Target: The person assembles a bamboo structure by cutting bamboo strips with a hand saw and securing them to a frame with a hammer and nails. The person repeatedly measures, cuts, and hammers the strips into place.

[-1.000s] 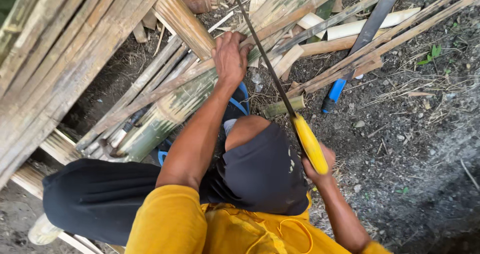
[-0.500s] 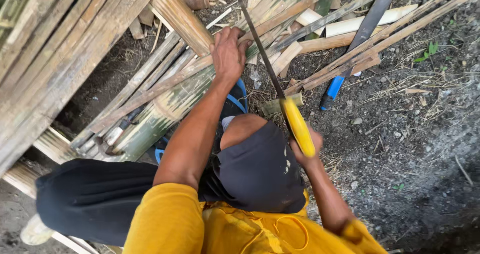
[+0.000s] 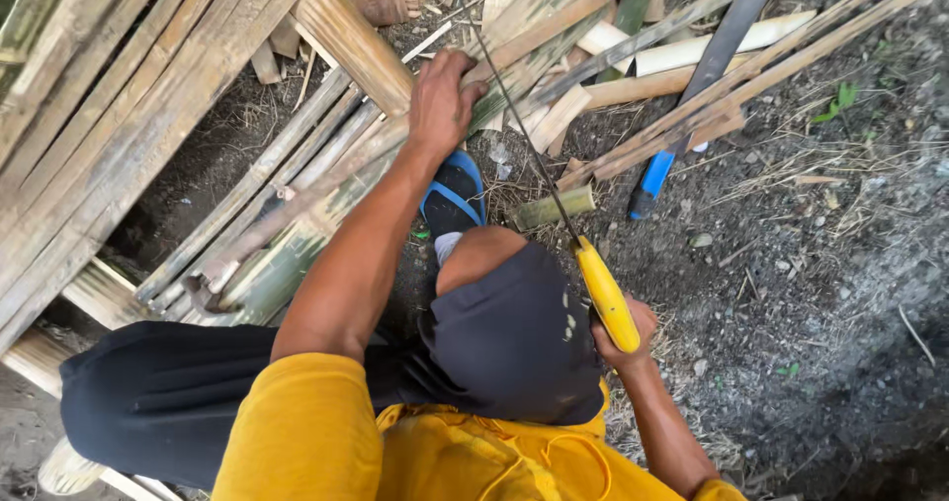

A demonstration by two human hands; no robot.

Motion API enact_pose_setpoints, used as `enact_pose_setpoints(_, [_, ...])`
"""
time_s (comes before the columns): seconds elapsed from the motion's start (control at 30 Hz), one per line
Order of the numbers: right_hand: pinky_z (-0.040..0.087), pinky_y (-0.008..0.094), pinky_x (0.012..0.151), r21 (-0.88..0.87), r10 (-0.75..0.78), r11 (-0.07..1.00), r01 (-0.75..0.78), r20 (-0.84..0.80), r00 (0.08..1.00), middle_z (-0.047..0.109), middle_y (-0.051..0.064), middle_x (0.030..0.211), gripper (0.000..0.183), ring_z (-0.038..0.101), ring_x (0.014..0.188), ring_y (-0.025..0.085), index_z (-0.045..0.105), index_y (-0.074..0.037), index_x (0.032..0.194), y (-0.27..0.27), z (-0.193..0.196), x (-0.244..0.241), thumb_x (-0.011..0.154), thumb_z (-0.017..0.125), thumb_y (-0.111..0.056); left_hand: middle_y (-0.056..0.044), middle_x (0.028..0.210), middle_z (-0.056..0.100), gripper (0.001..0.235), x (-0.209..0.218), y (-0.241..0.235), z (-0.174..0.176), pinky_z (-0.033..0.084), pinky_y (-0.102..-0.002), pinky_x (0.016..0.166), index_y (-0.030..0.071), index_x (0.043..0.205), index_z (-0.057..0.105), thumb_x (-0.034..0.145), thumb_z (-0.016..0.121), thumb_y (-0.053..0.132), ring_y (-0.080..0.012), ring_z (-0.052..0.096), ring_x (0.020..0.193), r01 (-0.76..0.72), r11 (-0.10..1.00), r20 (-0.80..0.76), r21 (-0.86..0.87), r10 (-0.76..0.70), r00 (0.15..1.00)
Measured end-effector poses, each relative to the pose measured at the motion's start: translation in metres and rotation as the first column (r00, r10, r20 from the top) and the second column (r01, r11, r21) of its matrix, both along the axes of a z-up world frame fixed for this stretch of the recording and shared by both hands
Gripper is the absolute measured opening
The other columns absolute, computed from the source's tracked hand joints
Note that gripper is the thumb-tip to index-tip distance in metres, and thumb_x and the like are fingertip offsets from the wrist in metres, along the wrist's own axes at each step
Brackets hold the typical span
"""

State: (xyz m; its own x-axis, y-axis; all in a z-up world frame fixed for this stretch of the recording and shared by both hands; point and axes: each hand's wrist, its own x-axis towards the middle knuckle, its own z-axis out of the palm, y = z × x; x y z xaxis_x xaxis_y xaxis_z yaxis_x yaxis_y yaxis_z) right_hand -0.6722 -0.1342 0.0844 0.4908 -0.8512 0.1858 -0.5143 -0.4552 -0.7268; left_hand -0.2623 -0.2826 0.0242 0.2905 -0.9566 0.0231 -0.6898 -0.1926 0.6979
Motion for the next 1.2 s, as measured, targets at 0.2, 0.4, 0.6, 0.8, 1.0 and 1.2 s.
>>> enact_pose_setpoints(0.2, [0.049,0.040,0.059,0.108,-0.025,0.994,0.027,-0.022,0.999,0.062,0.011,0.073,0.021,0.063,0.061,0.031,0.070,-0.006,0.088,0.006,-0.017,0.005,0.070,0.075,-0.015,-0.016,0.112,0.062,0.027,0.009,-0.017,0.013,0.053,-0.048,0.088,0.003,0.115,0.066,0.091,0.071,0.014,-0.0360,0.061,0.107,0.187,0.967,0.197,0.171,-0.219,0.956])
enact_pose_setpoints(0.4, [0.054,0.036,0.073,0.141,-0.257,0.958,0.252,0.021,0.966,0.070,0.014,0.091,0.023,0.071,0.077,0.029,0.069,0.002,0.106,0.035,0.013,-0.009,0.085,0.070,-0.008,-0.015,0.109,0.072,0.024,0.062,-0.012,0.051,0.059,-0.046,0.080,0.006,0.112,0.070,0.090,0.062,0.008,-0.0317,0.069,0.104,0.194,0.837,0.492,0.512,-0.471,0.732])
enact_pose_setpoints(0.6, [0.052,0.034,0.080,0.208,-0.491,0.850,0.484,-0.019,0.871,0.069,0.010,0.095,0.019,0.066,0.082,0.027,0.068,0.001,0.109,0.061,0.062,-0.011,0.094,0.069,-0.011,-0.023,0.106,0.072,0.021,0.159,0.072,0.067,0.055,-0.052,0.081,0.014,0.120,0.067,0.104,0.054,0.017,-0.0401,0.071,0.099,-0.068,0.735,0.366,0.674,-0.253,0.895])
enact_pose_setpoints(0.8, [0.051,0.041,0.088,-0.134,-0.292,0.953,0.272,-0.162,0.943,0.062,0.016,0.104,0.023,0.063,0.095,0.033,0.061,-0.002,0.112,-0.059,0.065,0.068,0.097,0.076,-0.011,-0.018,0.114,0.065,0.046,0.190,0.135,0.026,0.052,-0.054,0.080,0.023,0.142,0.063,0.097,0.062,0.017,-0.0390,0.060,0.105,-0.086,0.912,0.377,0.402,-0.079,0.923])
enact_pose_setpoints(1.0, [0.054,0.053,0.079,-0.242,-0.202,0.963,0.119,-0.358,0.912,0.070,0.025,0.099,0.032,0.068,0.094,0.048,0.056,-0.003,0.125,-0.258,-0.005,0.199,0.104,0.076,-0.016,-0.009,0.116,0.069,0.054,0.199,0.147,-0.009,0.045,-0.050,0.090,0.013,0.148,0.057,0.095,0.068,0.016,-0.0311,0.058,0.110,-0.088,0.982,0.302,0.164,0.035,0.953])
enact_pose_setpoints(1.2, [0.053,0.055,0.077,-0.232,-0.005,0.935,-0.270,-0.768,0.641,0.068,0.026,0.111,0.060,0.066,0.094,0.047,0.056,0.002,0.123,-0.341,-0.043,0.260,0.087,0.086,-0.036,-0.011,0.115,0.072,0.053,0.200,0.116,-0.045,0.049,-0.046,0.098,0.012,0.143,0.058,0.093,0.075,0.009,-0.0328,0.063,0.104,-0.149,0.989,0.063,0.012,0.148,0.987])
